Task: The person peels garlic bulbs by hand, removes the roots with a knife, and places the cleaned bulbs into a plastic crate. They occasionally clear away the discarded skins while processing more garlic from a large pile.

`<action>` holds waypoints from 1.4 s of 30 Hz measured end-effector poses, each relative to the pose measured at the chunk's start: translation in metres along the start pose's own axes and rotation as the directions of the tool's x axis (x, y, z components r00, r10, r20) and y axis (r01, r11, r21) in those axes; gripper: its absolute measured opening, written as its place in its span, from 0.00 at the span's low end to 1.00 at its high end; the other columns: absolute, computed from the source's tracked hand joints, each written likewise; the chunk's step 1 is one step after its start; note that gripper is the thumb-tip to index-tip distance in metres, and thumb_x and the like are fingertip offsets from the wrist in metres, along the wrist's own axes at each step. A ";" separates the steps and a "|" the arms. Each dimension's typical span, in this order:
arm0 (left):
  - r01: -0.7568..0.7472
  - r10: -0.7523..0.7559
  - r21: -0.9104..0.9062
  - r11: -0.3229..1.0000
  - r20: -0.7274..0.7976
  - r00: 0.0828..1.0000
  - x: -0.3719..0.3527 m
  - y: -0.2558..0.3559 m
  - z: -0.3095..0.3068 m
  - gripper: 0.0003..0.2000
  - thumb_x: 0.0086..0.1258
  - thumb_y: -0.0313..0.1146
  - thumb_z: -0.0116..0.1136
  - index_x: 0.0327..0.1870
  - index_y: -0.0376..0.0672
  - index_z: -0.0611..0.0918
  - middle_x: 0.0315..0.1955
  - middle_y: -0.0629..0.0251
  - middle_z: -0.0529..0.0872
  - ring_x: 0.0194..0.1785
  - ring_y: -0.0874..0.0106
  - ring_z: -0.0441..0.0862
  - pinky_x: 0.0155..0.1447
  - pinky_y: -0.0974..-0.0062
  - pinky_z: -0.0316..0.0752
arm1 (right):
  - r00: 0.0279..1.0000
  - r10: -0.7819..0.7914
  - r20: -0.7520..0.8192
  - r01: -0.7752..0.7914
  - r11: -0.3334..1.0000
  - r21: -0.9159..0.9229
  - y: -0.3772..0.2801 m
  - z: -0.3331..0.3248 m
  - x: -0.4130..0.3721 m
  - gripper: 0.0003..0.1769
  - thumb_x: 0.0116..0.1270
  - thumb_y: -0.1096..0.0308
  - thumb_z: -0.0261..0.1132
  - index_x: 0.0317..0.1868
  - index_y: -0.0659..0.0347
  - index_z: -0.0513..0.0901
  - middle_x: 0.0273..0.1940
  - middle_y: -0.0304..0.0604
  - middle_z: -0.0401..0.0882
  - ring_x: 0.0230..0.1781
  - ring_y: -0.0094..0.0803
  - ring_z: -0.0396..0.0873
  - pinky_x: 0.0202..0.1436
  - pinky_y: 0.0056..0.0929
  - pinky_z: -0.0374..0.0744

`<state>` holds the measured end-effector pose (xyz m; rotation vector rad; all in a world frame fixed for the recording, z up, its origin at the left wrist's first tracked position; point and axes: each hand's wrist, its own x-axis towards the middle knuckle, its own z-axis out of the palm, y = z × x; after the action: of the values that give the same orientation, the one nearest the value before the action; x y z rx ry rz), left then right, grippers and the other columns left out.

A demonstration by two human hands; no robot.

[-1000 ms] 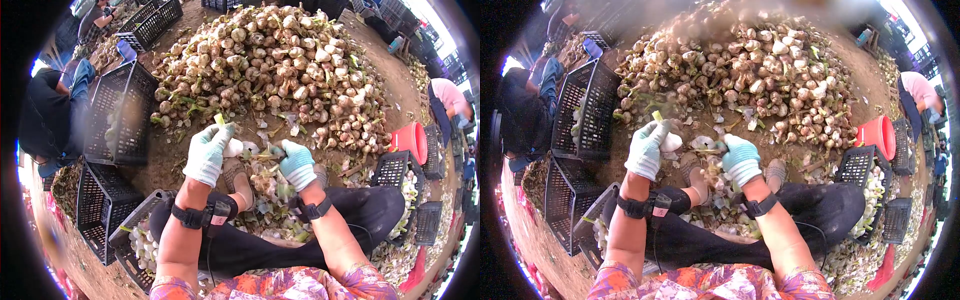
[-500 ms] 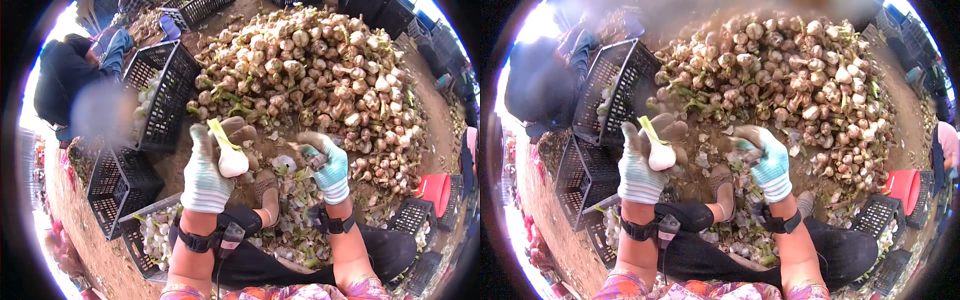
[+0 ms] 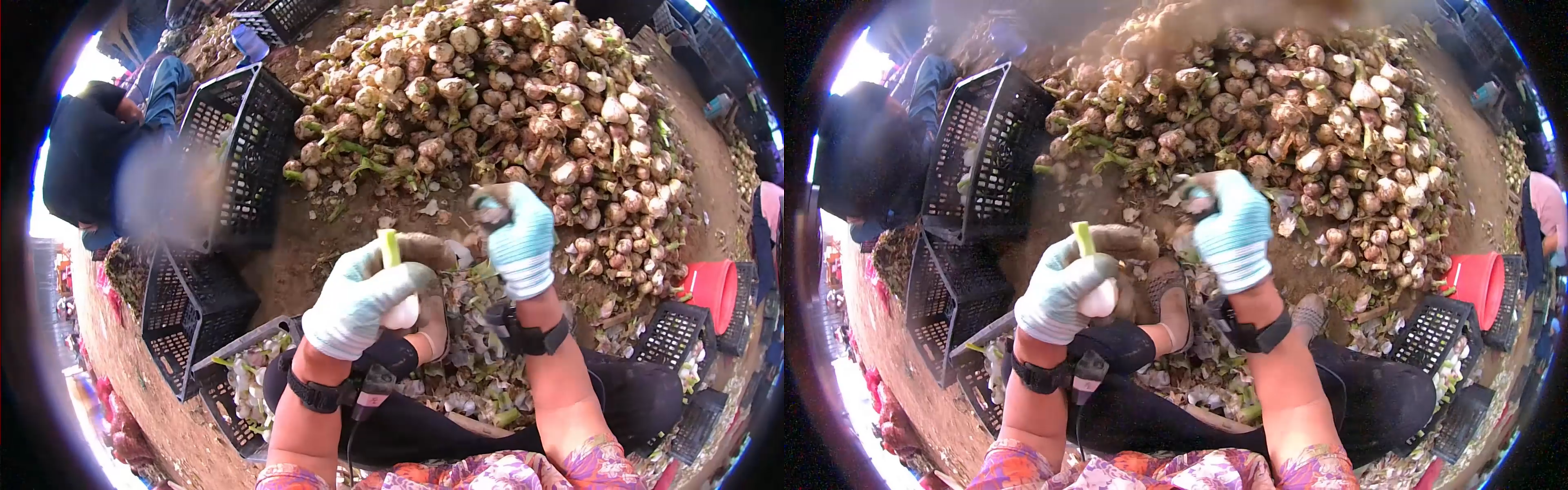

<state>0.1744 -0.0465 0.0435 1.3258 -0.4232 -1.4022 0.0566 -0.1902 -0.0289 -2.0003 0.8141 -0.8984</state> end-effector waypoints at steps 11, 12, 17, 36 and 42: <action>-0.317 0.326 -0.123 0.940 0.059 0.944 0.008 -0.019 -0.001 0.36 0.62 0.53 0.48 0.59 0.26 0.60 0.55 0.48 0.69 0.53 0.60 0.72 0.57 0.65 0.67 | 0.865 0.144 0.480 -0.419 0.734 0.535 -0.061 -0.028 -0.046 0.17 0.57 0.72 0.57 0.47 0.67 0.75 0.39 0.46 0.79 0.35 0.30 0.79 0.35 0.22 0.75; -0.274 0.280 -0.071 0.959 0.108 0.954 0.006 -0.019 -0.003 0.36 0.62 0.52 0.48 0.59 0.25 0.60 0.55 0.48 0.69 0.53 0.60 0.72 0.56 0.66 0.68 | 0.921 0.023 0.388 -0.231 0.835 0.499 -0.057 -0.018 -0.047 0.18 0.52 0.68 0.60 0.45 0.65 0.77 0.34 0.49 0.80 0.31 0.38 0.79 0.35 0.28 0.75; -0.254 0.260 -0.085 0.964 0.076 0.963 -0.003 -0.022 -0.003 0.19 0.66 0.35 0.48 0.55 0.35 0.71 0.44 0.65 0.78 0.40 0.79 0.73 0.44 0.84 0.68 | 0.930 -0.022 0.366 -0.112 0.933 0.341 -0.056 -0.007 -0.050 0.16 0.50 0.62 0.61 0.38 0.64 0.80 0.27 0.50 0.78 0.26 0.46 0.75 0.32 0.32 0.72; 0.161 0.967 -0.954 0.253 0.243 -0.080 -0.062 0.053 -0.043 0.04 0.64 0.33 0.42 0.32 0.46 0.70 0.32 0.68 0.73 0.32 0.74 0.71 0.25 0.74 0.74 | 0.881 0.124 0.457 -0.139 0.990 0.000 0.039 -0.001 -0.102 0.14 0.54 0.79 0.54 0.41 0.65 0.79 0.32 0.46 0.80 0.32 0.28 0.78 0.38 0.24 0.75; -0.446 0.569 -0.850 0.279 -0.228 0.790 -0.053 0.034 -0.041 0.19 0.67 0.52 0.39 0.44 0.47 0.73 0.24 0.75 0.68 0.23 0.79 0.64 0.25 0.80 0.59 | 0.971 0.104 0.217 -0.002 0.905 -0.425 0.138 0.020 -0.047 0.05 0.49 0.71 0.57 0.25 0.62 0.79 0.26 0.54 0.76 0.27 0.49 0.75 0.32 0.37 0.73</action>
<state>0.2132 0.0039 0.0839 0.1525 -0.1081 -0.8729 0.0159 -0.2125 -0.1683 -2.3889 0.9830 -0.4603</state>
